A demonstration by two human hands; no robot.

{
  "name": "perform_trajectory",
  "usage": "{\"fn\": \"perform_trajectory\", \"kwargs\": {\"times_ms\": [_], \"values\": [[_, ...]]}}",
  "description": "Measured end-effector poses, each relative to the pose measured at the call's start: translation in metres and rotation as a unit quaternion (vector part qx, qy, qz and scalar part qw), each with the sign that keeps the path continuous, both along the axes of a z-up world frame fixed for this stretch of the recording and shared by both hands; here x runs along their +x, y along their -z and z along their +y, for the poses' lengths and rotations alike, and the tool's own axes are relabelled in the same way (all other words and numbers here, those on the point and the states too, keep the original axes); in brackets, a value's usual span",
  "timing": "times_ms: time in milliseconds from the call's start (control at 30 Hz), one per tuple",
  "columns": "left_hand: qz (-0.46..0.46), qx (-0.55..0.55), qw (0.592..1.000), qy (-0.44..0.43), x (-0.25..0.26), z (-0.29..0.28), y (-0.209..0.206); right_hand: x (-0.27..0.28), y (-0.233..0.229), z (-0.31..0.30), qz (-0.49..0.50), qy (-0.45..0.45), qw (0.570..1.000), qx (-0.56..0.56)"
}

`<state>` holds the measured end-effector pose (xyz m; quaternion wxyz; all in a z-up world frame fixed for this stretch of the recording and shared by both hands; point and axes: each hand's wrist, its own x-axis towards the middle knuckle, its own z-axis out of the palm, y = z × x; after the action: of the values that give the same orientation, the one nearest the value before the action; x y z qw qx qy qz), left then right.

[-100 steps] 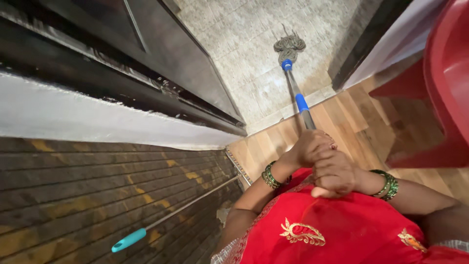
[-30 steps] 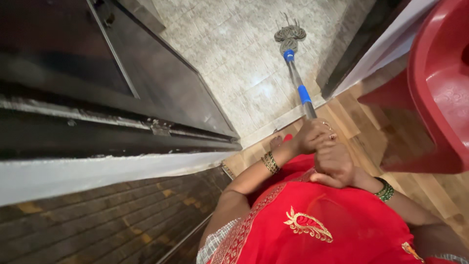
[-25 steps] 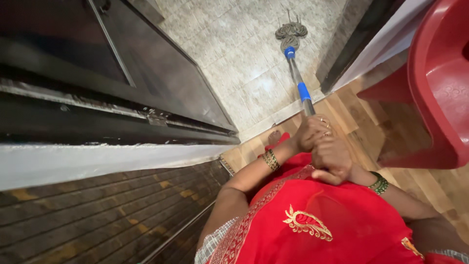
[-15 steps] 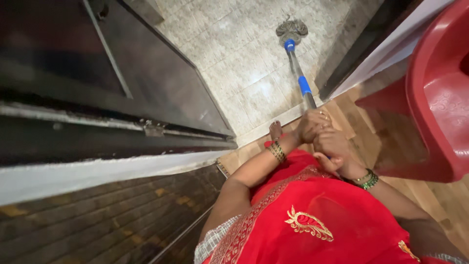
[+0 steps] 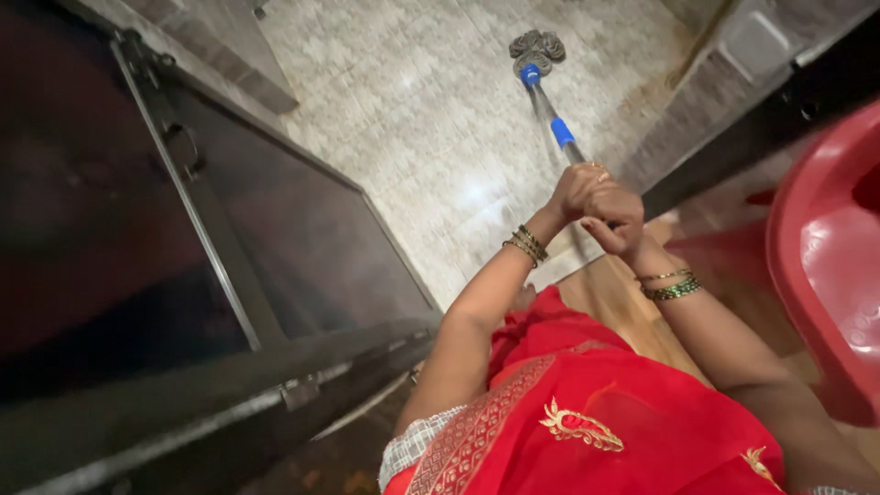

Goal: The person mops a tiled floor using a string mop with a blue handle. They move the mop back and forth in a repetitive motion, cleaning the area near a metal shutter and a red plastic chair.

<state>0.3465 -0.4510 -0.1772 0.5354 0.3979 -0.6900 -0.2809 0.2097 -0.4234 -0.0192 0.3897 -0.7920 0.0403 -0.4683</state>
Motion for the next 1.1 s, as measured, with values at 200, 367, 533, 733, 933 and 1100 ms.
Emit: {"fn": "perform_trajectory", "kwargs": {"times_ms": [200, 367, 533, 733, 933, 1100], "values": [[-0.001, -0.023, 0.999, -0.029, 0.051, -0.072, 0.048, 0.048, 0.035, -0.059, 0.062, 0.057, 0.996, -0.011], [-0.023, -0.148, 0.982, -0.111, 0.056, -0.048, 0.075, 0.059, 0.062, -0.042, 0.099, 0.060, 0.993, -0.006], [0.049, 0.043, 0.997, -0.042, 0.029, 0.020, 0.050, 0.028, 0.074, 0.004, 0.108, 0.028, 0.994, 0.014], [0.095, 0.031, 0.991, -0.088, -0.022, 0.092, 0.007, -0.017, 0.054, 0.065, 0.072, -0.007, 0.997, 0.040], [-0.023, -0.018, 0.980, -0.195, -0.073, 0.181, -0.040, -0.051, 0.005, 0.138, -0.001, -0.079, 0.996, 0.031], [0.123, 0.065, 0.970, -0.201, -0.102, 0.252, -0.050, -0.070, -0.029, 0.189, -0.025, -0.176, 0.984, -0.010]]}}
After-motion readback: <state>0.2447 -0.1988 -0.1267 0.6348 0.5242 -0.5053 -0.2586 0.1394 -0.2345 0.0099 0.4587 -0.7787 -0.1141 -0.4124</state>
